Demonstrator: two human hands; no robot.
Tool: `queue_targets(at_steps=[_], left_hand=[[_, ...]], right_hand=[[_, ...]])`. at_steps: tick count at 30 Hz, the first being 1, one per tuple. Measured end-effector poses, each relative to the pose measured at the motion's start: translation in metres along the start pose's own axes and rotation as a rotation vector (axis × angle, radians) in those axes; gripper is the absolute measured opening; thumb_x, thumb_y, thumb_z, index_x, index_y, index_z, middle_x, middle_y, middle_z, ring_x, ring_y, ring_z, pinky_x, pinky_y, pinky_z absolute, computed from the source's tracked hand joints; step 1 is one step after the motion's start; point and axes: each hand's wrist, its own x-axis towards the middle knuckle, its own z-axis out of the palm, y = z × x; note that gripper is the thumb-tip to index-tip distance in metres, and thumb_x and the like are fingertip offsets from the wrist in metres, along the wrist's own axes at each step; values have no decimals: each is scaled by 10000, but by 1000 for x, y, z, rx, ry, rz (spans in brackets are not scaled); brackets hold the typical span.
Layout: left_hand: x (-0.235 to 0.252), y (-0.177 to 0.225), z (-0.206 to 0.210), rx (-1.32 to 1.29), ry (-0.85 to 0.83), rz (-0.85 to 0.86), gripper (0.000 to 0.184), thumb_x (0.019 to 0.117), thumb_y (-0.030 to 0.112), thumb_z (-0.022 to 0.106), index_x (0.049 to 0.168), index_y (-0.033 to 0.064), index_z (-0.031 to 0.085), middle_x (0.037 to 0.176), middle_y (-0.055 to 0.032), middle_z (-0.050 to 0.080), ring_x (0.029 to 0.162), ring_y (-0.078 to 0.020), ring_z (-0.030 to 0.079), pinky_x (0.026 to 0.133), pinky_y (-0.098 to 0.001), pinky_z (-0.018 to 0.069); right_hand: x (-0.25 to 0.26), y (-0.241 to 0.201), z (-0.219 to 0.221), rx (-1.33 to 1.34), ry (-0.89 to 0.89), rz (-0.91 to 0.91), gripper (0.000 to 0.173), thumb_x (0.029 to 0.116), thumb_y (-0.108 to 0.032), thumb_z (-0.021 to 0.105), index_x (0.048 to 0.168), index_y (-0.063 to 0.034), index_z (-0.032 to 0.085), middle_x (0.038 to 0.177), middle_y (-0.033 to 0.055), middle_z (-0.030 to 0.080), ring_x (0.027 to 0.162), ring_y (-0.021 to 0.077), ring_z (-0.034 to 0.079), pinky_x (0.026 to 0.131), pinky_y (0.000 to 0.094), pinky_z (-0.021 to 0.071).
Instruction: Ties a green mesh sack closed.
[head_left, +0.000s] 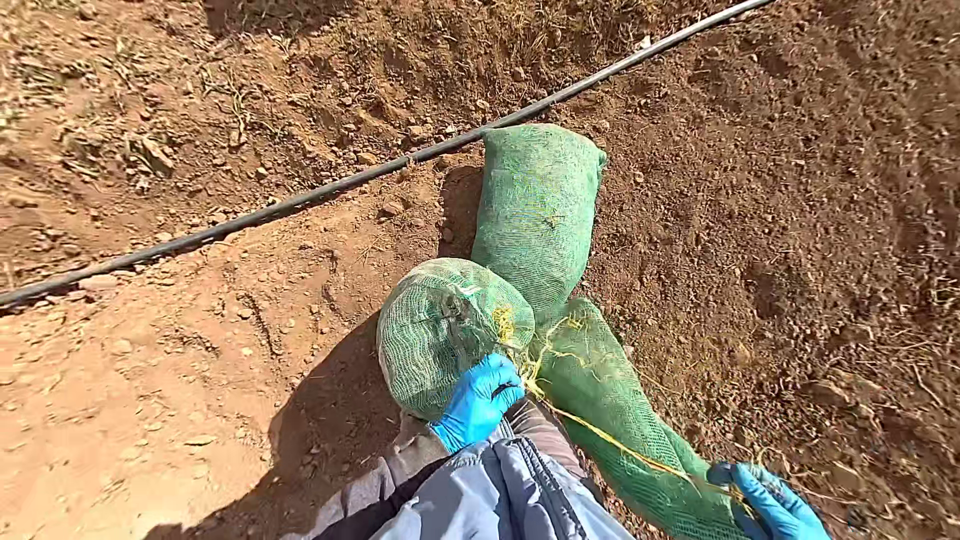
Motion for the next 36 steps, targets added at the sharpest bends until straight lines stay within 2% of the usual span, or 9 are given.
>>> queue_targets(at_steps=[3,5,11,14,19,24,28,31,36], left_hand=[[-17,3,14,-100,-126,72,207,980,230,697,967,38,772,1380,-203,613,1325,-234,575,1108,-379,487],[-21,4,19,-95,-185,103,207,982,247,703,972,54,779,1425,-212,579,1314,-230,581,1093,-369,498],[-33,9,30,51,-212,146,181,979,309,705,1018,165,807,1062,-119,691,1005,-181,662,865,-352,564],[-38,8,33,48,-279,179,185,993,235,661,997,98,785,1011,-130,707,985,-220,675,869,-385,562],[-53,5,29,54,-318,257,175,1003,185,659,1045,72,786,1023,-139,737,1005,-243,701,912,-387,563],[-53,19,22,-233,-244,-372,389,1040,368,574,1127,11,702,1021,-76,714,931,-98,669,871,-313,546],[-32,32,26,-590,71,-835,519,1058,430,555,1336,-7,579,1168,-162,686,1051,-236,695,894,-427,598],[-24,36,29,-519,184,-866,338,966,229,726,1169,-32,661,1119,-152,705,1041,-203,679,930,-382,559],[-48,35,12,-571,120,-808,315,987,128,685,1250,-36,625,1159,-152,689,1049,-203,686,888,-375,594]], right_hand=[[14,54,-6,-486,105,178,497,940,-183,695,1406,-45,589,1200,114,708,1000,165,684,832,370,567],[13,58,-2,-645,167,176,586,899,-239,754,1427,-45,589,1283,181,681,1196,299,647,1027,521,505],[-4,-18,97,-649,-17,82,371,926,-505,694,794,-160,728,739,-22,715,700,137,675,683,432,547],[6,-5,157,-762,-312,175,519,884,-693,640,935,-195,777,867,-24,753,854,157,717,823,485,569],[16,24,186,-681,-361,210,330,886,-477,730,971,-158,743,868,2,730,839,161,699,815,463,557],[-12,13,180,-917,-353,-27,354,899,-495,667,975,-162,760,903,29,746,858,209,715,769,514,551],[-28,18,185,-978,-639,-270,298,964,-367,607,970,-93,723,973,125,720,919,297,710,735,559,540],[-32,27,188,-940,-699,-370,243,971,-335,602,1008,-148,753,1008,92,736,938,270,719,742,552,551],[-28,39,181,-680,-379,-292,457,996,-572,554,984,-178,785,947,-17,752,892,121,713,840,414,585]])
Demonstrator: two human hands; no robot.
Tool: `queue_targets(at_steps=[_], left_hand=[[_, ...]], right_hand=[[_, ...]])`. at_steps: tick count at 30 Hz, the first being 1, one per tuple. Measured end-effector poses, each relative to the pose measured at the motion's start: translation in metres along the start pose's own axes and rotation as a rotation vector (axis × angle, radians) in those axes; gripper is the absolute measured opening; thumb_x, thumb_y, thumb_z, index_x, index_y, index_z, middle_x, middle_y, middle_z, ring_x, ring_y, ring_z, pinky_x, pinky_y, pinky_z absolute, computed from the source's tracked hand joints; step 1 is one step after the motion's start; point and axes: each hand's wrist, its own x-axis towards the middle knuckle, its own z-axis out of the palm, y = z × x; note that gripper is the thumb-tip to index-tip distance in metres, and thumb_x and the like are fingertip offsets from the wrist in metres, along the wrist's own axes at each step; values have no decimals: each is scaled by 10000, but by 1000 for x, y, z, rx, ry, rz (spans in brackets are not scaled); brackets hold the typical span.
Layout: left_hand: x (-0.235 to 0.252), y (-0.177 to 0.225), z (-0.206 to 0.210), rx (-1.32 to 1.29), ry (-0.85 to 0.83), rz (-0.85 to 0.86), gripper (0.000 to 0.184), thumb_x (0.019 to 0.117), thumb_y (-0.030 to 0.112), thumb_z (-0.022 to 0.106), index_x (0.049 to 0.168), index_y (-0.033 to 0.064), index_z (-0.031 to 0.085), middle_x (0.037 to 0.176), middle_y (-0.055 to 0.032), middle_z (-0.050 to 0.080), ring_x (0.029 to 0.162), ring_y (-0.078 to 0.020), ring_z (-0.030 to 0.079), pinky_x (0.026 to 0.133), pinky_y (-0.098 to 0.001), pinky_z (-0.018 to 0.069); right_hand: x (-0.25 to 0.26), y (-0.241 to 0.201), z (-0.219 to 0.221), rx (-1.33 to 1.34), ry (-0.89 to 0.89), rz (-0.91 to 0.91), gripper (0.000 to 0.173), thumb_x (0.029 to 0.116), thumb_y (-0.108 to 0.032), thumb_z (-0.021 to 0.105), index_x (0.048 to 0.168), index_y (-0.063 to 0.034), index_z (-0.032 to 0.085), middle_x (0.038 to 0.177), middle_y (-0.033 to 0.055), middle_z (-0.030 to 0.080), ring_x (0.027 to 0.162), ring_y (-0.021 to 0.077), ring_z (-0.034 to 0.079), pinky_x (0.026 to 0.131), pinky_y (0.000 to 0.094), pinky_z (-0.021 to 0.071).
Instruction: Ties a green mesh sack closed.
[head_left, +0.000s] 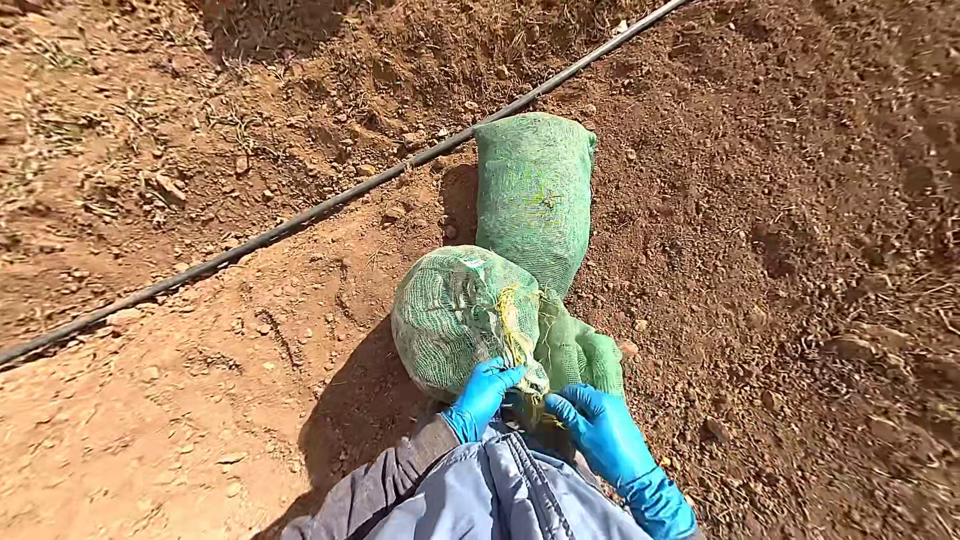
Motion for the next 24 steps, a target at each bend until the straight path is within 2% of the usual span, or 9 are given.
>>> queue_targets(at_steps=[2,4,7,9,10,13,16,21,24], left_hand=[[-4,-5,-14,-23,-51,46,303,954,66,714,1225,-45,635,1113,-140,704,986,-190,707,849,-344,612],[-7,-10,-23,-59,-120,116,319,909,9,746,1203,-53,638,1073,-140,720,927,-193,729,828,-334,629],[-10,-19,-35,21,-171,201,357,859,4,778,1196,-19,664,1043,-113,731,933,-168,716,862,-327,603],[-8,-22,-41,60,-161,236,341,829,10,806,1148,-5,685,1005,-103,740,925,-161,714,866,-334,597],[-7,-23,-44,50,-166,248,359,830,3,809,1165,-3,683,1001,-102,744,917,-160,719,858,-330,601],[-7,-25,-54,-26,-169,257,457,846,-4,799,1273,-4,636,1062,-123,733,935,-183,717,856,-343,603],[-7,-24,-60,-132,-139,259,478,880,7,777,1318,-5,585,1091,-150,696,915,-205,698,828,-351,595],[-5,-13,-52,-201,-21,229,461,893,48,789,1275,-57,553,1083,-223,682,873,-284,725,812,-414,624],[-5,-7,-44,-70,-22,329,344,930,87,761,1169,-63,564,1035,-215,672,871,-281,716,840,-430,610]], right_hand=[[10,-12,-3,119,139,129,358,989,-502,602,943,-190,771,872,-61,758,816,84,717,793,375,596],[27,-24,-3,138,157,205,318,974,-487,654,923,-195,770,829,-55,755,785,106,717,767,413,595],[57,-42,18,-24,13,235,447,915,-624,677,935,-187,770,824,3,742,795,185,703,756,511,565],[77,-51,29,-126,-103,235,509,882,-632,712,926,-128,762,836,90,715,815,267,683,759,569,542],[86,-52,31,-167,-159,243,494,880,-600,729,920,-109,757,842,109,709,815,279,677,764,573,539],[95,-52,31,-63,-183,232,379,955,-435,713,886,-62,716,745,79,637,601,185,535,599,416,466],[82,-58,21,180,-28,227,325,1034,-349,630,944,-52,723,714,32,669,462,85,434,461,269,379],[72,-62,9,398,202,265,373,1090,-330,510,1008,-17,696,744,62,698,470,77,472,448,234,378],[70,-71,9,400,174,261,370,1090,-363,499,1034,-36,664,753,59,696,460,73,449,446,238,373]])
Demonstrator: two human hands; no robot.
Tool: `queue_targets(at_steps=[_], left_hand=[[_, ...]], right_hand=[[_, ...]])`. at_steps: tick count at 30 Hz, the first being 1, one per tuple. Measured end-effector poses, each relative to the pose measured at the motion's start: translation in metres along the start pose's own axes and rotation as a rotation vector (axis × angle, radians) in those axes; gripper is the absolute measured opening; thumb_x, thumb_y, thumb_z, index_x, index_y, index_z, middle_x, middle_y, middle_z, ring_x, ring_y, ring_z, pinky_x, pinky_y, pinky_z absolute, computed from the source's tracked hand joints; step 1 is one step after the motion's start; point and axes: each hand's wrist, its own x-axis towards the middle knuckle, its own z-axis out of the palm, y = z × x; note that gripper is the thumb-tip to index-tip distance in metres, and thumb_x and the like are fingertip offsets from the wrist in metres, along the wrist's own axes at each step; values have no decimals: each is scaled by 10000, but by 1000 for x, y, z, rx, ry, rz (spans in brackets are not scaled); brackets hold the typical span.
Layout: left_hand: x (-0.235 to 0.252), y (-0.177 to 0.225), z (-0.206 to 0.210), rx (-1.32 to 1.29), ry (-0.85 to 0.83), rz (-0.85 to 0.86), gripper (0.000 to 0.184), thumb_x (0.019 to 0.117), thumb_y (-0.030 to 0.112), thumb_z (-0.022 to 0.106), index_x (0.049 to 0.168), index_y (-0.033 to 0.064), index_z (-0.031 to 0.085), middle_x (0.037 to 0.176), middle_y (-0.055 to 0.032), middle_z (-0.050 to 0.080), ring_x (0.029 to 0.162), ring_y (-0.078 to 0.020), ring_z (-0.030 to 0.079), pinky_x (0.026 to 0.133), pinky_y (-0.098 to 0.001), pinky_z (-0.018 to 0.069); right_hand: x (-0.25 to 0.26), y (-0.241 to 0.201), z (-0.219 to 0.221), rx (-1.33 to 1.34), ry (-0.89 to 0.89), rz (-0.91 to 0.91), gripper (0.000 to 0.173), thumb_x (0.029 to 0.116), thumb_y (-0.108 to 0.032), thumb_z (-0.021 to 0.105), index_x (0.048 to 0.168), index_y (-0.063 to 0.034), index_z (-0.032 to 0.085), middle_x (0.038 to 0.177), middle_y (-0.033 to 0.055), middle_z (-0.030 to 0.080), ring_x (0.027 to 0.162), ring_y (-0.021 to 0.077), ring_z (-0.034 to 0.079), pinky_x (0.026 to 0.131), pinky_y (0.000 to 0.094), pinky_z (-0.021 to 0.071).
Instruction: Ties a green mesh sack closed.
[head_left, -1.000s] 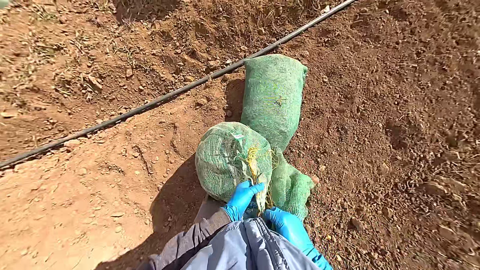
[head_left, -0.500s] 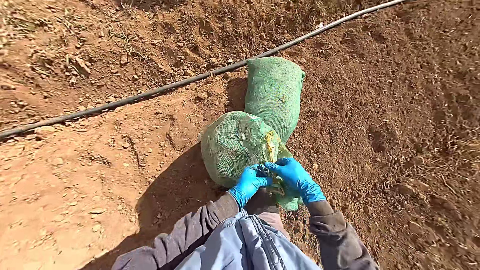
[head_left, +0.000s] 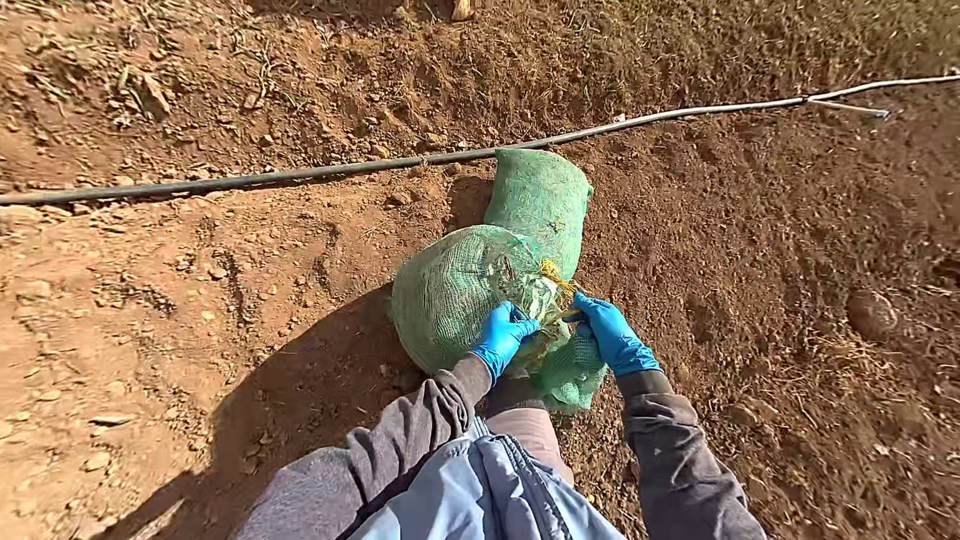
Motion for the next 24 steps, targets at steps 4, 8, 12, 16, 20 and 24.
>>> queue_targets(at_steps=[4,8,12,16,20,24], left_hand=[[-1,2,8,123,-104,201,263,945,5,688,1201,54,655,1156,-117,684,1006,-219,686,911,-417,576],[6,0,13,319,-165,286,756,829,27,782,1513,197,508,1400,-72,612,1157,-210,664,999,-441,565],[14,7,15,553,-34,337,528,929,153,733,1436,214,601,1317,-57,658,1161,-184,656,1041,-428,533],[27,12,18,656,-39,407,537,955,165,694,1465,290,584,1291,-32,681,1181,-165,646,1072,-421,502],[32,17,26,785,-57,460,412,996,130,593,1387,241,664,1314,-68,674,1241,-195,620,1108,-415,471],[41,13,34,816,-9,414,324,995,114,566,1265,177,734,1259,-92,683,1220,-211,625,1093,-415,477]], right_hand=[[-4,-19,-1,-44,-165,-30,218,969,-260,700,985,-51,643,687,39,612,462,81,430,450,252,404],[9,-45,-3,-77,-261,-57,182,974,-218,670,1002,-38,656,748,57,664,477,69,455,449,229,395],[29,-64,-10,-75,-330,-84,149,989,-175,631,1016,-31,656,755,65,686,462,50,451,430,205,371],[45,-61,-26,15,-414,-55,135,995,-167,613,1037,-43,645,760,63,673,458,41,428,422,196,358],[60,-65,-51,119,-405,-83,87,992,-140,592,984,-64,636,691,28,621,464,36,444,430,191,383],[87,-65,-87,164,-307,-95,91,959,-135,591,869,-130,604,597,-32,506,468,44,445,449,207,399]])
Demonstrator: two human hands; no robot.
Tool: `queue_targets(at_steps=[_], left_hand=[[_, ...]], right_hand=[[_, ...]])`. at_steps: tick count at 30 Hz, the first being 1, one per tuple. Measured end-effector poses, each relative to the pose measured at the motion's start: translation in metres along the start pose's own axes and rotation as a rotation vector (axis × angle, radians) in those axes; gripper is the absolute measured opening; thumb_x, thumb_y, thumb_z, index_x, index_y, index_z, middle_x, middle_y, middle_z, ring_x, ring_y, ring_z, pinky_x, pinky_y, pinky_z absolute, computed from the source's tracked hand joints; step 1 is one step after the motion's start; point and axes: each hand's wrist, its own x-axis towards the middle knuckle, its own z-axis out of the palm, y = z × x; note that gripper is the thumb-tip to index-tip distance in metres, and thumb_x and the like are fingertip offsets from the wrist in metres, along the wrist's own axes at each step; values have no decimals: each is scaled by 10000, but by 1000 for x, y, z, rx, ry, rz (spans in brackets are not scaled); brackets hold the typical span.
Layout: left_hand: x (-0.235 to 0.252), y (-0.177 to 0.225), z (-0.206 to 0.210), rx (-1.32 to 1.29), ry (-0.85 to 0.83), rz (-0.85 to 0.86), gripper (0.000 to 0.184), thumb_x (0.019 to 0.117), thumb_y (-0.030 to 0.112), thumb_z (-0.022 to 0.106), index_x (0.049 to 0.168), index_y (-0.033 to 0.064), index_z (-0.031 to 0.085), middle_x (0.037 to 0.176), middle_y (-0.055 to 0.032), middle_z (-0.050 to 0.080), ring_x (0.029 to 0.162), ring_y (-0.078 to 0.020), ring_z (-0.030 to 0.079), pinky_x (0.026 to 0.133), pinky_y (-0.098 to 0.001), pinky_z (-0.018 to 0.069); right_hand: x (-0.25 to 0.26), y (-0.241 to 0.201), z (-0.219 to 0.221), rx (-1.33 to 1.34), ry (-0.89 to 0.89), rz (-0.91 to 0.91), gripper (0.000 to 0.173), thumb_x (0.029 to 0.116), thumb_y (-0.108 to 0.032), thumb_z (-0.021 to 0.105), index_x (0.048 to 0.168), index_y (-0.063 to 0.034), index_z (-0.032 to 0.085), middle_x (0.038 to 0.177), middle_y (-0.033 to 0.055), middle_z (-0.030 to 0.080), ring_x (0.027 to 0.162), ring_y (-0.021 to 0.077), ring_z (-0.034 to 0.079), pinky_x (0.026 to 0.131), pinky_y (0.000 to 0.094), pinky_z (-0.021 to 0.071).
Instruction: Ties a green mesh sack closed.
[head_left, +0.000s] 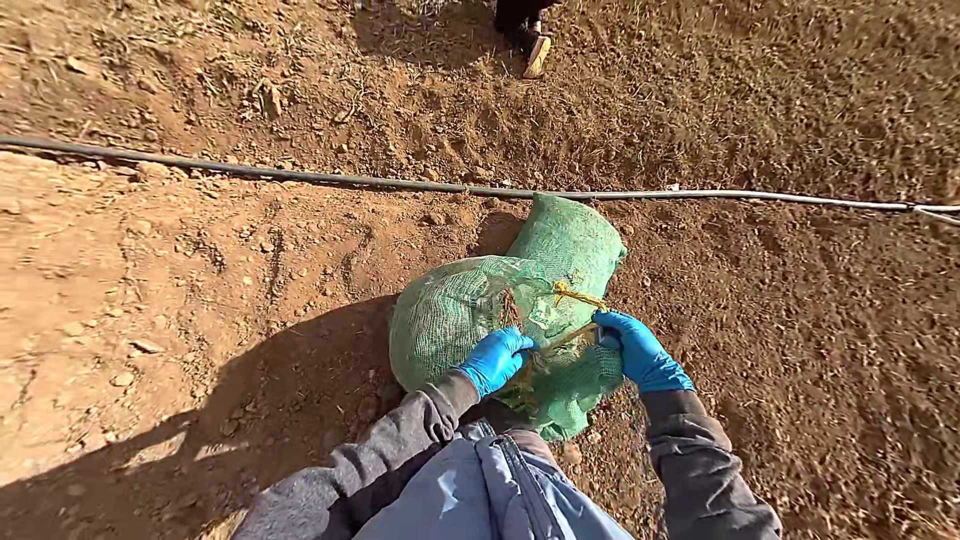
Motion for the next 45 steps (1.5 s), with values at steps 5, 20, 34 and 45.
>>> queue_targets(at_steps=[5,20,34,45], left_hand=[[0,-4,12,-59,55,-91,249,967,130,588,1127,187,770,1161,-34,710,1126,-152,653,1022,-391,519],[-9,2,43,-199,166,-66,204,913,123,633,1011,217,785,1074,42,709,1034,-68,651,935,-332,548],[-13,-9,55,-433,53,-59,159,912,24,659,1049,67,728,1070,-36,714,995,-102,670,925,-323,559],[-62,37,36,-265,440,-470,307,961,482,685,1081,200,699,880,50,734,792,-85,718,787,-342,624]], right_hand=[[34,0,-50,-285,128,-115,84,889,-36,630,839,-91,591,622,2,502,499,84,445,469,255,385],[-9,31,-45,-1395,406,-368,417,906,-271,757,1270,-96,654,1309,212,612,916,417,703,724,628,582],[-50,111,15,-1332,14,-756,351,860,-234,738,1210,-207,725,1219,121,668,863,287,721,662,489,605],[-39,112,20,-1193,14,-864,164,934,-355,682,957,-240,796,910,-21,755,802,164,736,631,463,596]])
